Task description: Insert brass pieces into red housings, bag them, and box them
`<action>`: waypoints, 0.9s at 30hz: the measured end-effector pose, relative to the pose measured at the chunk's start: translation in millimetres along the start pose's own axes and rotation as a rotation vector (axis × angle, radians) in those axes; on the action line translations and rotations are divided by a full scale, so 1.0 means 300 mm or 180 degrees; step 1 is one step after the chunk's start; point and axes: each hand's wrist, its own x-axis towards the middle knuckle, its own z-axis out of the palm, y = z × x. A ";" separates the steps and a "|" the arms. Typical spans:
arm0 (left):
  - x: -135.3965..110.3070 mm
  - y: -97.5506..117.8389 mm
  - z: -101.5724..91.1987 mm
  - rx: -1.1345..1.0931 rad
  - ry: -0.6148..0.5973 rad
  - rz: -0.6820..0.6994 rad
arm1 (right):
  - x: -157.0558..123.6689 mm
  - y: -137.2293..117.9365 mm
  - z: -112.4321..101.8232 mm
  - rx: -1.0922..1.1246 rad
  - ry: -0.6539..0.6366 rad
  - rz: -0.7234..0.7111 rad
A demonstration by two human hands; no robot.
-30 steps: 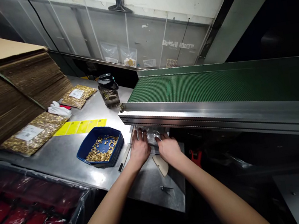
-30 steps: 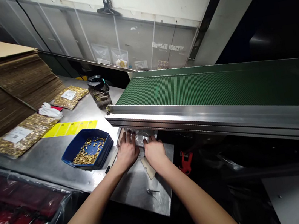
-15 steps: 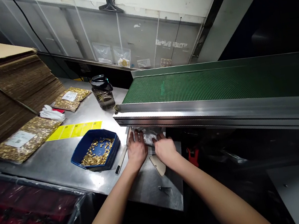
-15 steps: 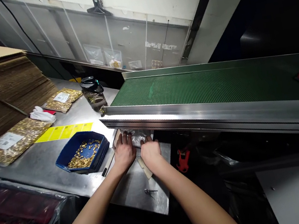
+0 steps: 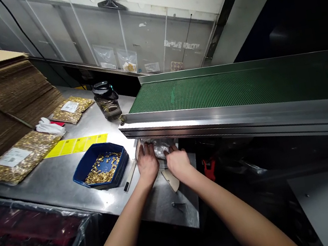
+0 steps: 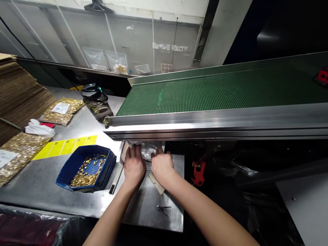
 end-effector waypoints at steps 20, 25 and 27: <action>0.298 0.092 0.021 -0.0239 -0.1645 0.0542 | 0.021 0.006 0.043 -0.0132 0.0128 -0.0097; 0.287 0.076 0.036 -0.0238 -0.1492 0.0660 | 0.022 0.014 0.057 -0.0075 0.0139 -0.0124; 0.286 0.078 0.041 -0.0167 -0.1457 0.0647 | 0.023 0.016 0.064 -0.0071 0.0154 -0.0147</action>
